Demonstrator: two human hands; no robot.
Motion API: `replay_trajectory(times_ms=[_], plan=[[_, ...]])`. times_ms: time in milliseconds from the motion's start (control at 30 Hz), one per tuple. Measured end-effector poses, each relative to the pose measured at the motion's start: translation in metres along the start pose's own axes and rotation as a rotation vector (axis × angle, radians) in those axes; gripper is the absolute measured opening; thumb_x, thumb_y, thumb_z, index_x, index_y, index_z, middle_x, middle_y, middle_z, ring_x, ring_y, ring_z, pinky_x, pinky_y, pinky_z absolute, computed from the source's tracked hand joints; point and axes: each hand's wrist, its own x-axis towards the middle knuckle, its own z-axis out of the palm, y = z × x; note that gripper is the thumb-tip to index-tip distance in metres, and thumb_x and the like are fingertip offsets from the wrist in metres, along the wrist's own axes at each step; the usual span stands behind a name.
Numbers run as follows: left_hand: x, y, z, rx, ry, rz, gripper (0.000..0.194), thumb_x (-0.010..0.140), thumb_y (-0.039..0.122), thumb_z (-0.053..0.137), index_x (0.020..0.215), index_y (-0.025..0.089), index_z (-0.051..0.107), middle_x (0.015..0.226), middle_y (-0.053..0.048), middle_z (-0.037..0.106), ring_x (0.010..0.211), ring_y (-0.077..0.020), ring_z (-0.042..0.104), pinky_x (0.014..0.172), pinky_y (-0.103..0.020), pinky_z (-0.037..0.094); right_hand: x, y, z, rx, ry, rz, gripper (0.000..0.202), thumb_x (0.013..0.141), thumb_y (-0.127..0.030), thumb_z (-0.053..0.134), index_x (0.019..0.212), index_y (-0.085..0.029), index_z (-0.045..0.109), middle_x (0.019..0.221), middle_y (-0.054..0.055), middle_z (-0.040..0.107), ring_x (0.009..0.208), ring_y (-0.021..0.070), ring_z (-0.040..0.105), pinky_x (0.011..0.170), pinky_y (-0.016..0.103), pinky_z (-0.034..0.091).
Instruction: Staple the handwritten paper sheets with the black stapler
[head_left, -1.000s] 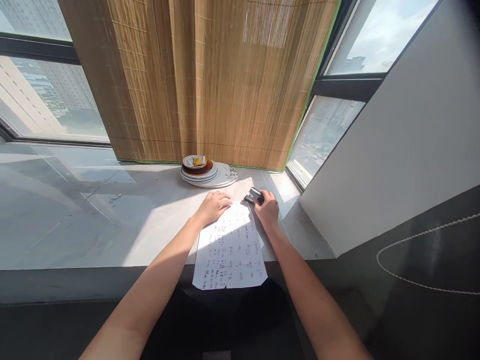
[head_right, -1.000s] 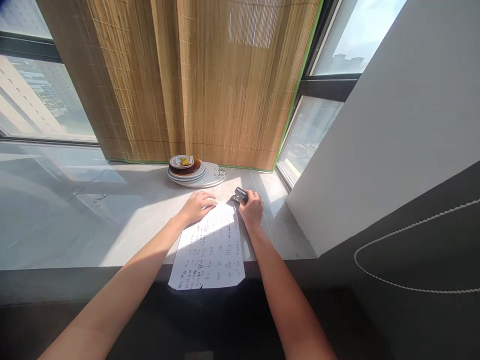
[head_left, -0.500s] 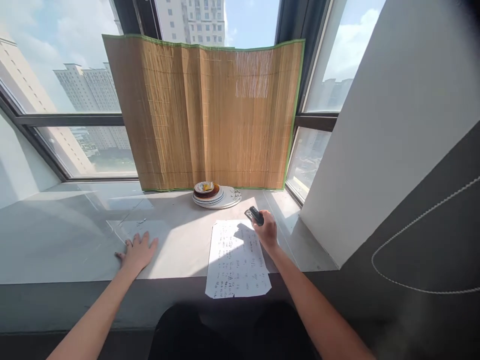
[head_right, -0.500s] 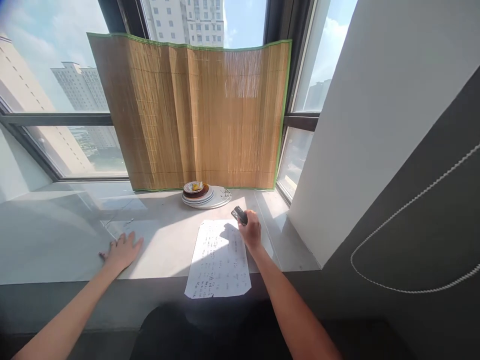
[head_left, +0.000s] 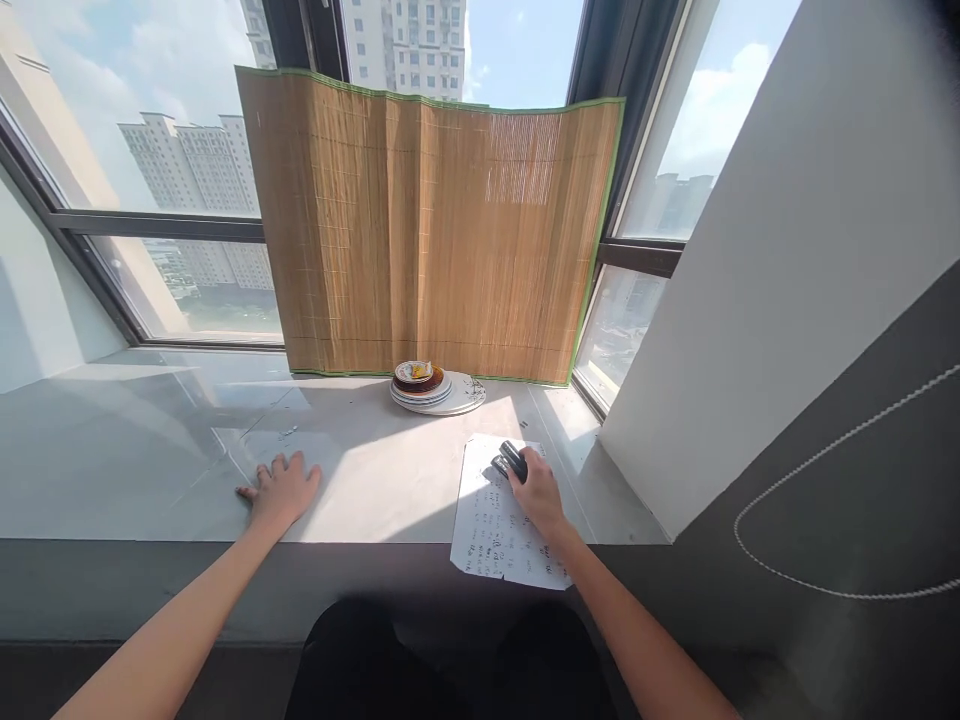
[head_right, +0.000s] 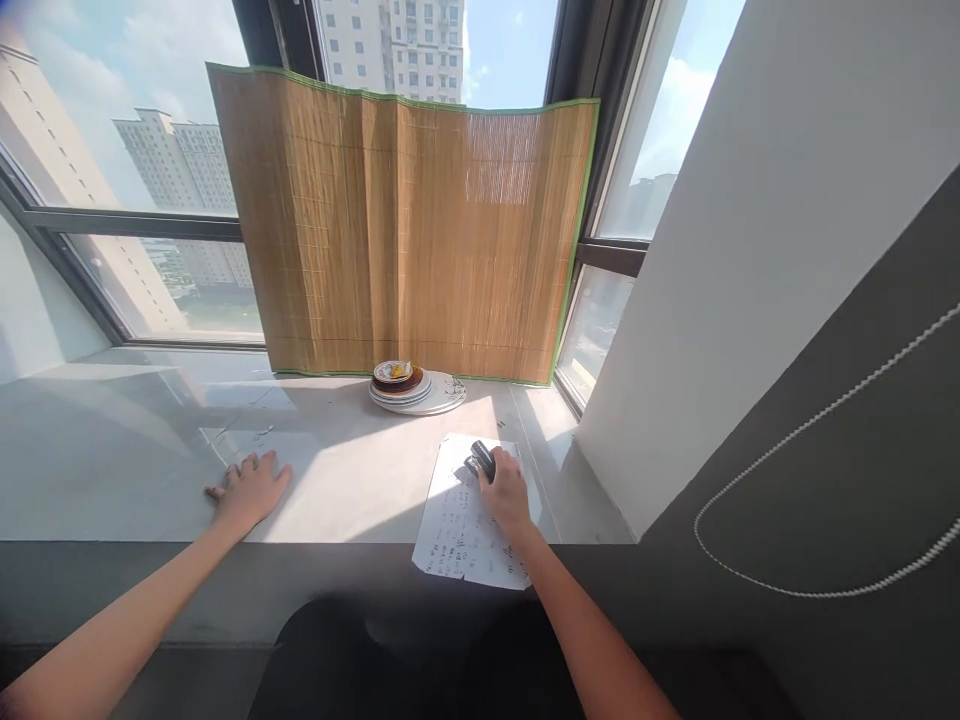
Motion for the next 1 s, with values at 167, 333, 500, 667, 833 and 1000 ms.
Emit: replay_trajectory(times_ms=[167,333,500,667,833,1000], plan=[[-0.004,0.003,-0.003,0.0,0.0,0.001,0.069,0.104,0.05,0.031,0.16,0.015,0.048,0.168,-0.026,0.035,0.152,-0.0527,0.029,0.113,-0.084,0.024,0.048,0.022,-0.014,0.085,0.153,0.111,0.041,0.106,-0.052,0.036,0.113,-0.023,0.064,0.117,0.013,0.068,0.113,0.0301,0.061,0.095,0.044,0.052],[-0.004,0.002,-0.004,0.004,-0.021,-0.004,0.071,0.103,0.051,0.029,0.162,0.014,0.045,0.17,-0.026,0.033,0.153,-0.053,0.027,0.114,-0.084,0.024,0.103,0.031,0.011,-0.252,-0.195,0.13,0.046,0.099,-0.026,0.044,0.141,-0.013,0.06,0.159,0.021,0.05,0.15,0.0316,0.045,0.123,0.049,0.037],[-0.006,0.003,-0.006,-0.004,-0.048,-0.002,0.074,0.104,0.053,0.024,0.165,0.014,0.042,0.172,-0.024,0.031,0.155,-0.053,0.024,0.117,-0.082,0.022,0.108,0.011,0.057,-0.347,-0.419,0.114,0.051,0.105,-0.027,0.044,0.154,-0.015,0.053,0.169,0.019,0.041,0.16,0.032,0.033,0.128,0.051,0.027],[-0.012,0.009,-0.012,-0.002,-0.038,-0.011,0.071,0.105,0.05,0.025,0.162,0.014,0.045,0.171,-0.024,0.032,0.154,-0.0527,0.025,0.116,-0.083,0.023,0.095,-0.068,0.125,-0.307,-0.515,-0.171,0.052,0.11,-0.026,0.036,0.159,-0.009,0.044,0.173,0.02,0.034,0.162,0.0289,0.027,0.129,0.046,0.022],[-0.011,0.006,-0.006,-0.016,-0.007,-0.002,0.069,0.105,0.051,0.028,0.161,0.015,0.047,0.17,-0.025,0.033,0.154,-0.0519,0.026,0.116,-0.083,0.022,0.098,-0.148,0.195,-0.251,-0.531,-0.316,0.044,0.111,-0.027,0.038,0.151,-0.01,0.05,0.17,0.017,0.039,0.157,0.0257,0.032,0.128,0.046,0.023],[-0.008,0.001,-0.001,-0.028,0.009,0.01,0.068,0.105,0.051,0.03,0.16,0.015,0.047,0.17,-0.026,0.033,0.154,-0.0523,0.026,0.115,-0.083,0.021,0.11,-0.172,0.226,-0.213,-0.495,-0.334,0.039,0.108,-0.021,0.042,0.145,-0.018,0.055,0.163,0.015,0.049,0.153,0.0269,0.037,0.125,0.05,0.028]])
